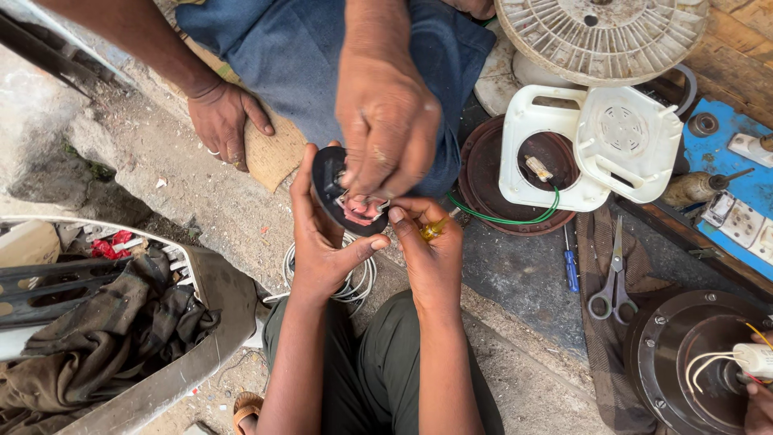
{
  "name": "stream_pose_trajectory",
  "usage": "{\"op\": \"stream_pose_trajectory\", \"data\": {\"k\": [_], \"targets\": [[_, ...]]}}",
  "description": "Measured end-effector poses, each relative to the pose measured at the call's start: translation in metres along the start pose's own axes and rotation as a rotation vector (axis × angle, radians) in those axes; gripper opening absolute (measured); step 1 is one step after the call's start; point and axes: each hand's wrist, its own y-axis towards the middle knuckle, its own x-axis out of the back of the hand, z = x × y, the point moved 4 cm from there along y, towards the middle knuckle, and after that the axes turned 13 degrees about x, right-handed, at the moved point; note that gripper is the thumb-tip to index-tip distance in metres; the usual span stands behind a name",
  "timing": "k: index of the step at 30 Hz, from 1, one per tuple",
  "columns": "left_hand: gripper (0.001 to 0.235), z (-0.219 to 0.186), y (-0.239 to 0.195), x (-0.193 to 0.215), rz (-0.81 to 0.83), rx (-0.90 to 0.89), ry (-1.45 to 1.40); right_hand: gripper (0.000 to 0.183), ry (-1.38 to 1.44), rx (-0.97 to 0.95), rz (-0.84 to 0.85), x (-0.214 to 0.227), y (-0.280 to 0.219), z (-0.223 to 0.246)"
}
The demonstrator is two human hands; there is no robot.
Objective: The person sits on the ground and uses a screwdriver to open a small black electrical component. They then use scissors to cut a white wire and connect it to the component's terminals. The person twists the wire ends and secures them into the device.
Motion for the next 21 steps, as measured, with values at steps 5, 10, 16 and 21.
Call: {"op": "stream_pose_trajectory", "data": {"k": [5,10,16,21], "targets": [[0.127,0.005,0.001,0.004,0.013,-0.036,0.020,0.012,-0.005,0.010,0.012,-0.003,-0.001,0.000],[0.128,0.007,0.001,0.009,0.009,-0.022,0.021,0.012,-0.028,-0.026,0.005,-0.004,-0.002,0.003],[0.130,0.011,0.001,0.010,0.016,-0.014,0.020,0.012,-0.066,-0.024,-0.007,-0.002,-0.002,0.003],[0.130,0.011,0.000,0.010,0.022,-0.021,0.051,0.010,-0.029,-0.015,-0.003,-0.002,-0.001,0.003]]}}
